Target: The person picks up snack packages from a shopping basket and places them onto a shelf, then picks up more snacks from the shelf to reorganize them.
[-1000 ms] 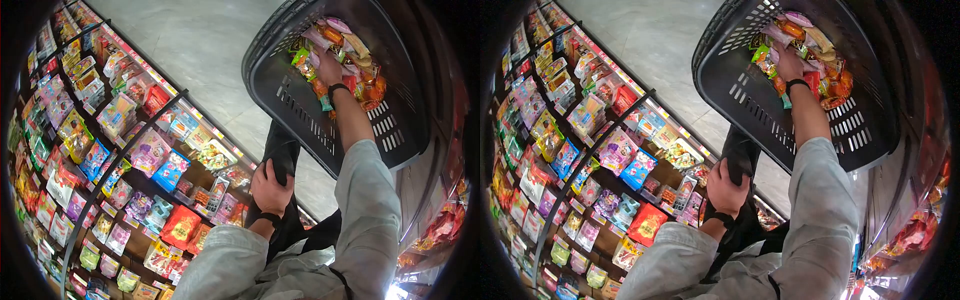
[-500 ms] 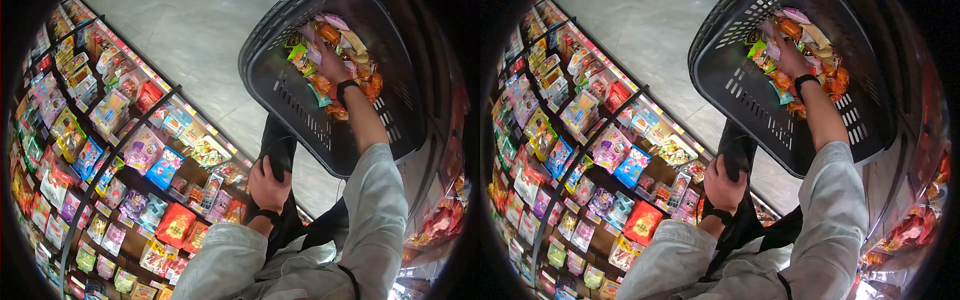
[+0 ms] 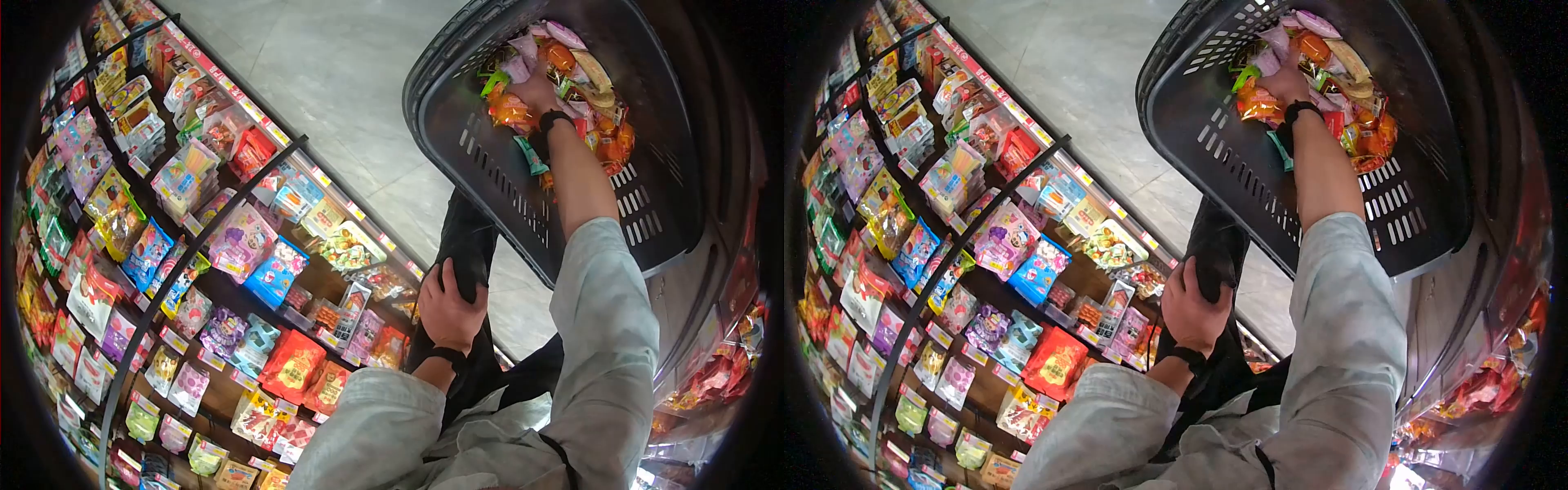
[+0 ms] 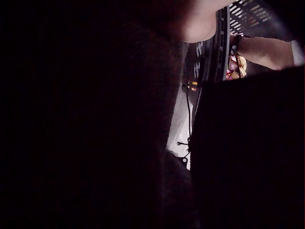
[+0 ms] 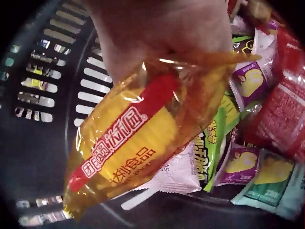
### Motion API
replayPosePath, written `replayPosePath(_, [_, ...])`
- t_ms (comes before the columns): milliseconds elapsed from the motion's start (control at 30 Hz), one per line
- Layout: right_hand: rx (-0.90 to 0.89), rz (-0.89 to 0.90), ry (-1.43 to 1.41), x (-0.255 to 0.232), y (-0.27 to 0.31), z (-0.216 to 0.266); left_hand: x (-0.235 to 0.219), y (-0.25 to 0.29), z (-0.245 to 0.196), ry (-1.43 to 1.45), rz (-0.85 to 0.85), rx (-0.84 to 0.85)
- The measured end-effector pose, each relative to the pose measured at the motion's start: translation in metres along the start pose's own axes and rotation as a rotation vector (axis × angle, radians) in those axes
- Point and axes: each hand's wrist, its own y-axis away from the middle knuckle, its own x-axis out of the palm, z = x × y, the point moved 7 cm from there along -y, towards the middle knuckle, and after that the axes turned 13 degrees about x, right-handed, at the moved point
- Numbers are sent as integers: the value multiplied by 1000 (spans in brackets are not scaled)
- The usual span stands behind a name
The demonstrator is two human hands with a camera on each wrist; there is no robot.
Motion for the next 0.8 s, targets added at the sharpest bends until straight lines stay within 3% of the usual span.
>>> replayPosePath(300, [62, -66, -76, -14, 17, -6, -15, -14, -3, -32, -41, 24])
replayPosePath(433, [-160, -15, -248, -12, 11, -28, -9, -11, -7, -12, -41, 25])
replayPosePath(500, [-192, 70, -342, -56, 66, -13, -5, -7, -12, -4, -29, 41])
replayPosePath(567, [-238, 7, -353, -95, 104, -11, -4, -7, -16, -15, -21, 47])
replayPosePath(667, [-224, 222, -710, -136, 155, -22, -2, -6, -22, -14, -61, 89])
replayPosePath(700, [-157, 289, -893, -144, 177, -32, -2, -5, -25, -12, -79, 109])
replayPosePath(800, [72, 423, -1061, -190, 286, -40, -7, -8, -32, -18, -71, 109])
